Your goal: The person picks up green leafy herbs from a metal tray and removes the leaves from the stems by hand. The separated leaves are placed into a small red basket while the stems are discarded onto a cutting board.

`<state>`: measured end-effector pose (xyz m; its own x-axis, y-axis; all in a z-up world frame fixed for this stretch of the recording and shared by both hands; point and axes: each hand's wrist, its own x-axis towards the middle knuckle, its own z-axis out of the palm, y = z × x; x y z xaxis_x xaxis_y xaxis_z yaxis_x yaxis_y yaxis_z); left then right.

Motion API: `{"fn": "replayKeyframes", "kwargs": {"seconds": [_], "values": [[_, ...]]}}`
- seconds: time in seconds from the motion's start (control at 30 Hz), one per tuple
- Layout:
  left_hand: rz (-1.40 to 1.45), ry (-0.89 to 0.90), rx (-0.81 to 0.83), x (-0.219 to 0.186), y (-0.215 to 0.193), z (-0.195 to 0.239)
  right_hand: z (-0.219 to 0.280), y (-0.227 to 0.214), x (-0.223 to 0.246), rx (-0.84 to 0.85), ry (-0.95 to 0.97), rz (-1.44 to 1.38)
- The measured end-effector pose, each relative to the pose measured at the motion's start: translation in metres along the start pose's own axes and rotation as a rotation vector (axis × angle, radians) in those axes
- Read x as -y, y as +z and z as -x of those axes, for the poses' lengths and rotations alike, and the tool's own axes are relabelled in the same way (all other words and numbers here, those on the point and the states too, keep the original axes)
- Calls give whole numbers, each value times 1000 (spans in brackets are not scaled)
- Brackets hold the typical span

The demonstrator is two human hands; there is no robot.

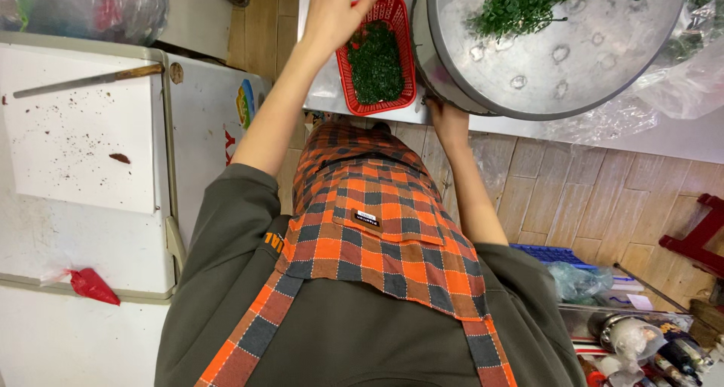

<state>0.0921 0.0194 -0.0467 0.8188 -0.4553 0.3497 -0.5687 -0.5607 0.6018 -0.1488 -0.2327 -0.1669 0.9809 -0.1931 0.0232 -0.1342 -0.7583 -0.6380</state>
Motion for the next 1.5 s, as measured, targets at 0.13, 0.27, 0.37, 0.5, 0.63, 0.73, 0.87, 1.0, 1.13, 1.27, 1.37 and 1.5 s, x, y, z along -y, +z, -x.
{"fn": "replayKeyframes", "kwargs": {"seconds": [0.13, 0.27, 0.37, 0.5, 0.63, 0.73, 0.87, 1.0, 1.13, 1.27, 1.37, 1.5], "values": [[23, -49, 12, -28, -20, 40, -15, 17, -19, -70, -142, 96], [-141, -180, 38, -38, -18, 82, -10, 16, -25, 31, -74, 112], [-120, -235, 70, -32, -13, 112, -12, 18, -28, 42, -57, 150], [-18, -297, 104, -24, -11, 134, -14, 21, -29, 30, 15, 208], [-10, -247, 115, -21, -32, 135, -12, 7, -13, -112, -29, 191], [-14, -154, 100, -12, -51, 118, 3, -10, 21, -113, 27, 151], [-58, 55, 103, 9, -54, 75, 27, -28, 94, -199, 171, -30], [-89, 395, 104, 31, -29, 9, 26, -47, 164, -416, 48, -103], [-61, 621, 288, 44, 17, -42, 12, -48, 215, -415, -37, -187], [-92, 721, 436, 58, 45, -58, 1, -38, 236, -359, -70, -214], [-150, 802, 401, 63, 56, -64, 6, -26, 228, -371, 70, -283], [-119, 772, 524, 67, 58, -67, 20, 0, 196, -568, 198, -402]]}}
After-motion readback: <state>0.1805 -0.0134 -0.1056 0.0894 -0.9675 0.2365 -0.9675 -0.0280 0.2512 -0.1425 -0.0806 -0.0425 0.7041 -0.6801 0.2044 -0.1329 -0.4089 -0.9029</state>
